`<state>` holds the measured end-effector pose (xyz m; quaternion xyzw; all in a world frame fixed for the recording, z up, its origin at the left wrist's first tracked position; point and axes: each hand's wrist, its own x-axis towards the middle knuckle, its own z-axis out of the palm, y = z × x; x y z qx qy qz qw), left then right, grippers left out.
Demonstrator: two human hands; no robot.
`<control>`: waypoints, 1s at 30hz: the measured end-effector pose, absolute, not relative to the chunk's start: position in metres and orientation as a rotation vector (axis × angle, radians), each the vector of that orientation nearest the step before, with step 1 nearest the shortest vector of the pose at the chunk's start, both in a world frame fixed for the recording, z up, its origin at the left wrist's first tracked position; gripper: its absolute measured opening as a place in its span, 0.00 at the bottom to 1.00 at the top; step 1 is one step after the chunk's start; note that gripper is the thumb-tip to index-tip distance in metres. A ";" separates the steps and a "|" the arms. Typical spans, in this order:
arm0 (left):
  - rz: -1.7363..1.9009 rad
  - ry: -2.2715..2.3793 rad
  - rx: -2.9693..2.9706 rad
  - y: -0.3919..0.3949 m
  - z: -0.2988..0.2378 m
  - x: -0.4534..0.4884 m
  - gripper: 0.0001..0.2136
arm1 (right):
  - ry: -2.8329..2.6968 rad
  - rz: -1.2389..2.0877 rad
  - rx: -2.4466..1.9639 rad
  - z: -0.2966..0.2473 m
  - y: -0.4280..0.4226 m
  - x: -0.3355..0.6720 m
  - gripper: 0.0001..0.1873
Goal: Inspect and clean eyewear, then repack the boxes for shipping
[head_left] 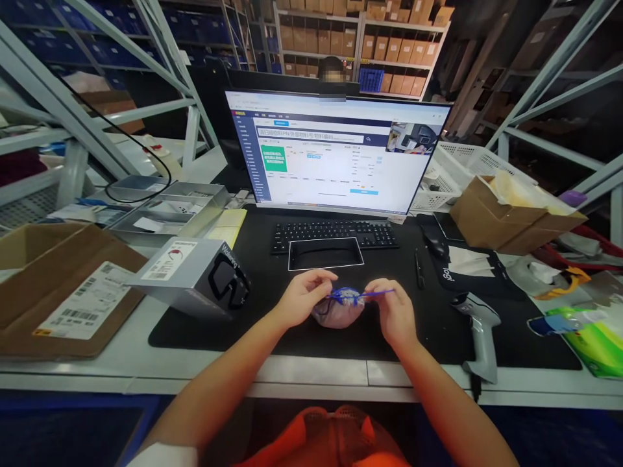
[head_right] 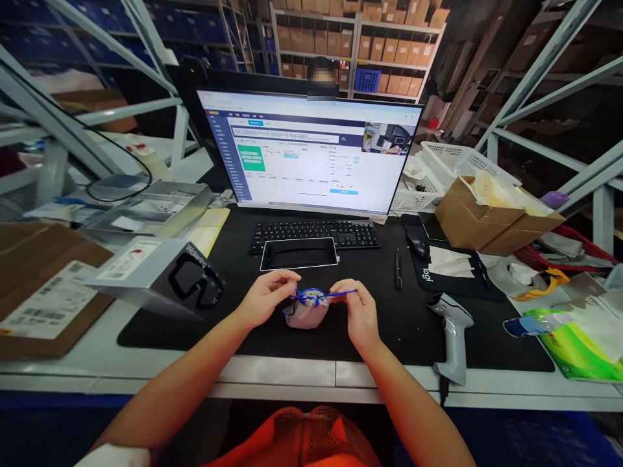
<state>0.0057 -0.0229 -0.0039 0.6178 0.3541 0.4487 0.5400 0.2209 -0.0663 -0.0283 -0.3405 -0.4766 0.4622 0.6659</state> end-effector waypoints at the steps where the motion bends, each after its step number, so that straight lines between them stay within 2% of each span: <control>1: 1.050 0.811 1.397 -0.023 -0.004 0.007 0.15 | -1.008 1.094 -0.756 -0.027 -0.064 0.221 0.14; 7: 0.949 0.753 1.381 -0.027 -0.010 0.012 0.22 | -0.746 1.384 -0.785 -0.021 -0.056 0.221 0.22; 11: 0.987 0.783 1.634 -0.032 -0.013 0.011 0.31 | -0.665 1.452 -0.822 -0.019 -0.058 0.222 0.21; 15: 0.990 0.885 1.695 -0.037 -0.013 0.016 0.17 | -0.657 1.549 -0.730 -0.011 -0.059 0.229 0.12; 17: 0.984 0.860 1.598 -0.037 -0.014 0.019 0.17 | -0.628 1.559 -0.685 -0.006 -0.058 0.234 0.10; 20: 1.003 0.808 1.472 -0.037 -0.015 0.020 0.23 | -0.542 1.537 -0.635 0.000 -0.055 0.243 0.10; 22: 0.998 0.811 1.482 -0.036 -0.013 0.018 0.23 | -0.515 1.500 -0.611 0.004 -0.054 0.249 0.10; 27: 0.721 0.865 1.713 -0.034 0.000 0.008 0.14 | -0.544 1.375 -0.638 0.005 -0.047 0.264 0.12; 30: 0.799 0.967 1.779 -0.032 0.004 0.003 0.11 | -0.565 1.243 -0.771 -0.006 -0.037 0.273 0.13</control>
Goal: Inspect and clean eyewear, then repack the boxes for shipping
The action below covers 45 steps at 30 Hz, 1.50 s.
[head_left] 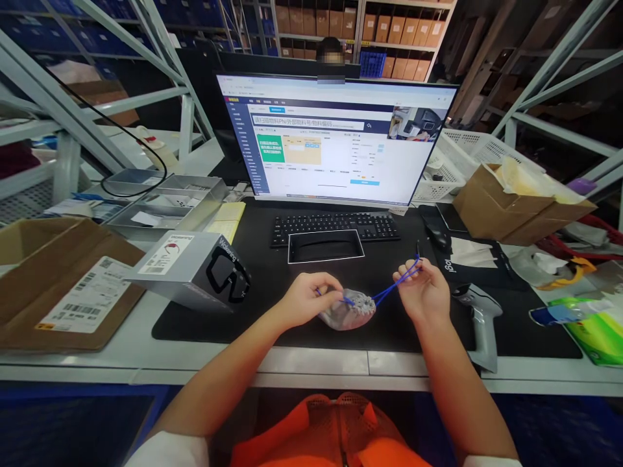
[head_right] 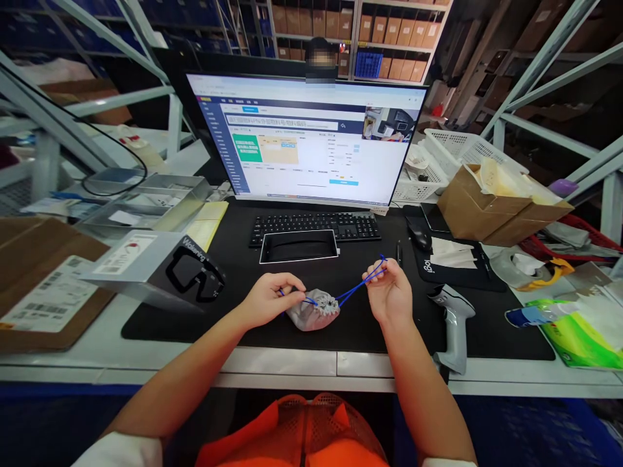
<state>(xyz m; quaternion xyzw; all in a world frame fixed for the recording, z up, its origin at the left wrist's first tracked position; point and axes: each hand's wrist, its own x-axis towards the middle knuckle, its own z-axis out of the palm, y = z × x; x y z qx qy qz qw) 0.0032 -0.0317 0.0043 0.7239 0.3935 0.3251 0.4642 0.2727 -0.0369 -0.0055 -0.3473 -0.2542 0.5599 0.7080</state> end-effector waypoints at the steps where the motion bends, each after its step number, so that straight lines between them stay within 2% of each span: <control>1: 0.840 1.002 1.778 -0.031 0.005 0.002 0.10 | -0.593 1.128 -0.863 -0.010 -0.035 0.274 0.11; 3: 0.888 1.035 1.769 -0.029 0.005 0.000 0.10 | -0.709 0.827 -1.044 -0.017 -0.035 0.273 0.09; 5: 0.924 1.056 1.771 -0.027 0.005 -0.001 0.10 | -0.964 0.628 -1.119 -0.020 -0.045 0.264 0.15; 10: 1.117 1.186 1.684 -0.022 0.005 -0.003 0.11 | -1.995 0.604 -0.757 -0.012 -0.087 0.225 0.33; 13: 1.224 1.249 1.610 -0.019 0.002 -0.001 0.11 | -2.254 0.468 -0.610 -0.006 -0.101 0.208 0.38; 18: 1.329 1.354 1.615 -0.014 -0.006 0.000 0.11 | -2.414 0.376 -0.599 -0.008 -0.108 0.192 0.18; 25: 1.553 1.359 2.037 -0.020 0.003 -0.003 0.08 | -1.905 0.546 -0.872 -0.026 -0.088 0.198 0.17; 28: 1.304 0.958 2.324 -0.032 0.011 0.000 0.11 | -1.850 0.615 -1.010 -0.018 -0.081 0.200 0.14; 31: 0.995 0.741 2.282 -0.035 0.013 0.004 0.14 | -1.912 0.663 -1.022 -0.006 -0.077 0.203 0.10; 36: 0.898 0.766 2.194 -0.020 0.020 0.004 0.09 | -2.003 0.631 -0.929 0.014 -0.064 0.213 0.07; 41: 0.632 0.800 2.440 -0.011 0.048 0.001 0.10 | -2.140 0.439 -0.962 0.021 -0.051 0.217 0.06; 43: 0.576 0.806 2.500 -0.010 0.055 0.004 0.07 | -2.109 0.383 -0.976 0.019 -0.049 0.217 0.03; 45: 0.571 0.802 2.525 -0.008 0.058 0.008 0.03 | -2.066 0.367 -0.974 0.014 -0.047 0.218 0.05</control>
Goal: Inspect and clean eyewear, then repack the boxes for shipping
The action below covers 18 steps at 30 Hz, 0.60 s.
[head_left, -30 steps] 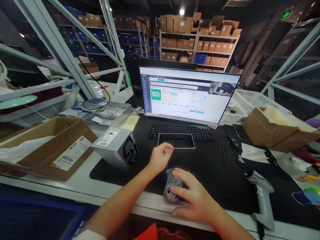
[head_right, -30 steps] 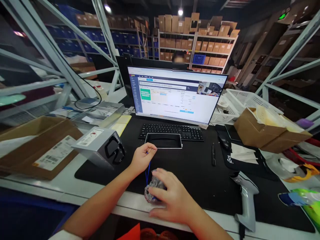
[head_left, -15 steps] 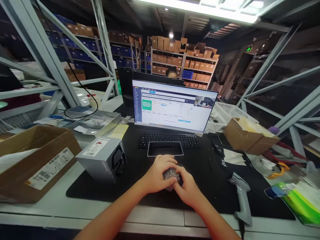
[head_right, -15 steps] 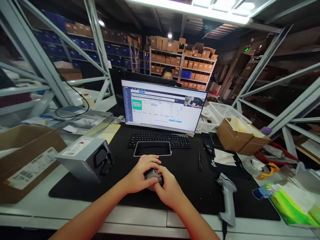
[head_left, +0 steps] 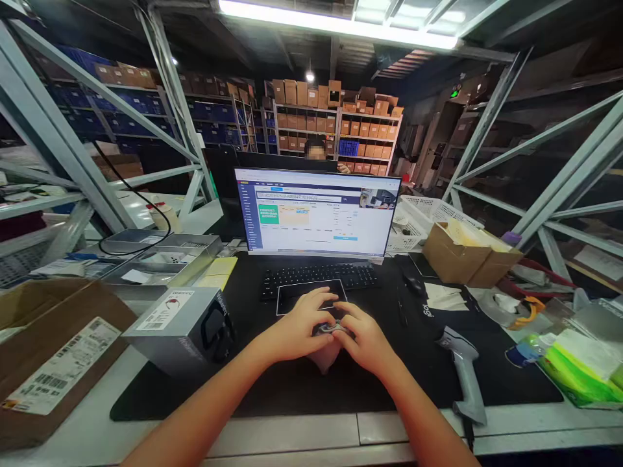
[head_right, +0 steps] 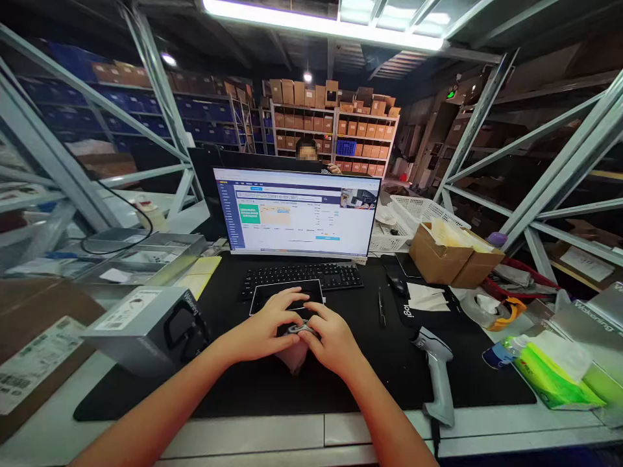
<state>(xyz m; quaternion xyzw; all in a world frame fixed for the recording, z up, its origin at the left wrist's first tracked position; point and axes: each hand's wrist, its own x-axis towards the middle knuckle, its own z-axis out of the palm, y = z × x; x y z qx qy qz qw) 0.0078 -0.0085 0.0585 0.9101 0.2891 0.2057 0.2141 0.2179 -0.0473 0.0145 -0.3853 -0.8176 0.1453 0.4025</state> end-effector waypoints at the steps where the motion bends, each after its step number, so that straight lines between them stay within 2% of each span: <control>1: 0.566 0.788 2.537 -0.007 0.059 0.009 0.01 | -2.060 0.376 -0.957 0.012 -0.047 0.219 0.05; 4: 0.545 0.726 2.612 -0.003 0.062 0.009 0.08 | -2.080 0.391 -0.853 0.009 -0.046 0.226 0.04; 6: 0.592 0.742 2.690 0.001 0.064 0.004 0.11 | -2.045 0.339 -0.846 0.008 -0.045 0.236 0.07; 11: 0.677 0.861 2.763 0.007 0.060 0.000 0.14 | -1.967 0.382 -0.899 0.011 -0.043 0.256 0.12; 14: 0.652 0.822 2.689 0.007 0.053 0.005 0.10 | -2.012 0.536 -0.924 0.013 -0.044 0.256 0.16; 16: 0.678 0.727 2.646 0.006 0.050 0.007 0.05 | -2.058 0.643 -1.042 0.014 -0.044 0.255 0.14; 18: 0.730 0.662 2.629 0.006 0.048 0.008 0.08 | -2.077 0.755 -1.173 0.014 -0.044 0.255 0.09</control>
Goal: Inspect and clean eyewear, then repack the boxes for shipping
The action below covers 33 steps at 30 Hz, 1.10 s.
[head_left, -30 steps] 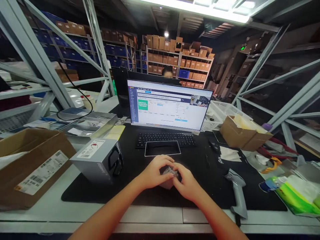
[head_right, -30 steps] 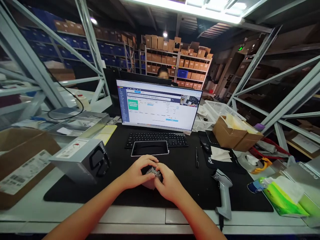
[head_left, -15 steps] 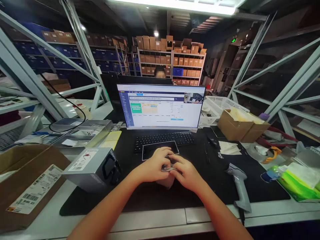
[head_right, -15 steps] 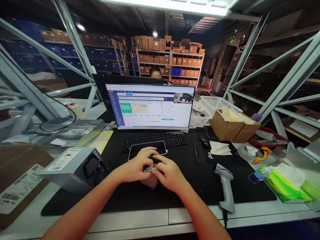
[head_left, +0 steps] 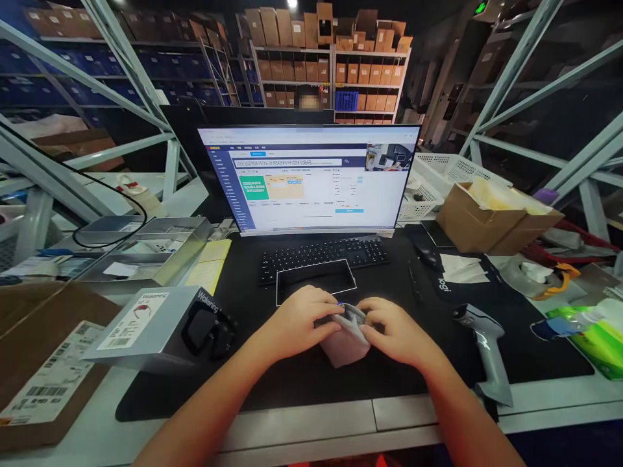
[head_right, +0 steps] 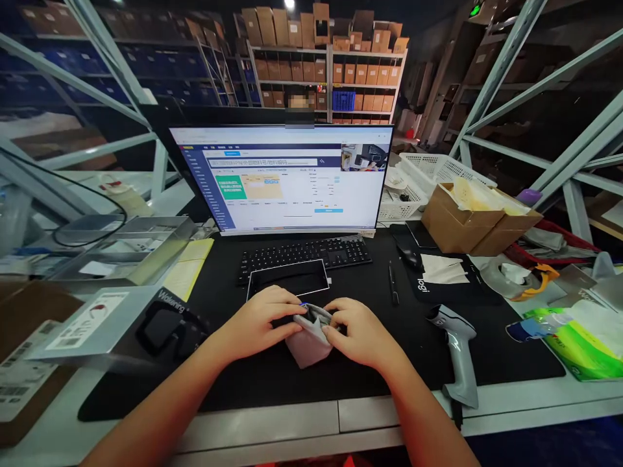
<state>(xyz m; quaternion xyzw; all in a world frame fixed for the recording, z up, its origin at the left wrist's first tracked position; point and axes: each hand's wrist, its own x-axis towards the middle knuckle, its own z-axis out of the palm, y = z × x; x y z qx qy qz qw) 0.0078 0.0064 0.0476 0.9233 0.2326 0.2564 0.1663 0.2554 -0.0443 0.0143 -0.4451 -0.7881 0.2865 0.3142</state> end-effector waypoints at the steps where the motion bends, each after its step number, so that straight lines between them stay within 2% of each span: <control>1: 0.757 0.653 2.623 0.007 0.046 0.008 0.09 | -2.066 0.806 -1.216 0.014 -0.044 0.256 0.05; 2: 0.784 0.655 2.615 0.007 0.045 0.008 0.09 | -2.047 0.852 -1.232 0.014 -0.044 0.258 0.04; 5: 0.915 0.674 2.558 0.010 0.039 0.011 0.09 | -2.015 0.985 -1.135 0.016 -0.045 0.262 0.23; 8: 1.126 0.677 2.429 0.011 0.029 0.018 0.04 | -2.044 1.140 -1.000 0.020 -0.046 0.263 0.30; 12: 1.227 0.734 2.325 0.004 0.017 0.035 0.03 | -2.107 1.207 -1.009 0.020 -0.047 0.251 0.23; 16: 1.368 0.839 2.197 -0.009 0.007 0.049 0.04 | -2.183 0.834 -1.023 0.011 -0.051 0.238 0.06; 18: 1.428 0.802 2.119 -0.012 0.004 0.048 0.06 | -2.154 0.699 -0.957 0.006 -0.053 0.239 0.05; 21: 1.385 0.657 2.103 -0.008 0.010 0.038 0.23 | -1.854 0.650 -0.923 0.000 -0.054 0.247 0.06; 23: 1.188 0.652 2.232 -0.002 0.017 0.029 0.33 | -1.446 0.691 -0.950 -0.004 -0.052 0.253 0.04; 24: 1.064 0.697 2.302 0.001 0.020 0.026 0.32 | -1.234 0.742 -0.945 -0.005 -0.050 0.254 0.07; 26: 0.898 0.822 2.383 0.008 0.024 0.021 0.23 | -0.923 0.897 -0.891 -0.007 -0.046 0.254 0.16; 28: 0.900 0.924 2.387 0.013 0.024 0.020 0.14 | -0.801 1.076 -0.835 -0.006 -0.042 0.252 0.21; 33: 1.061 1.096 2.395 0.024 0.022 0.012 0.13 | -0.722 1.280 -0.784 -0.007 -0.026 0.253 0.20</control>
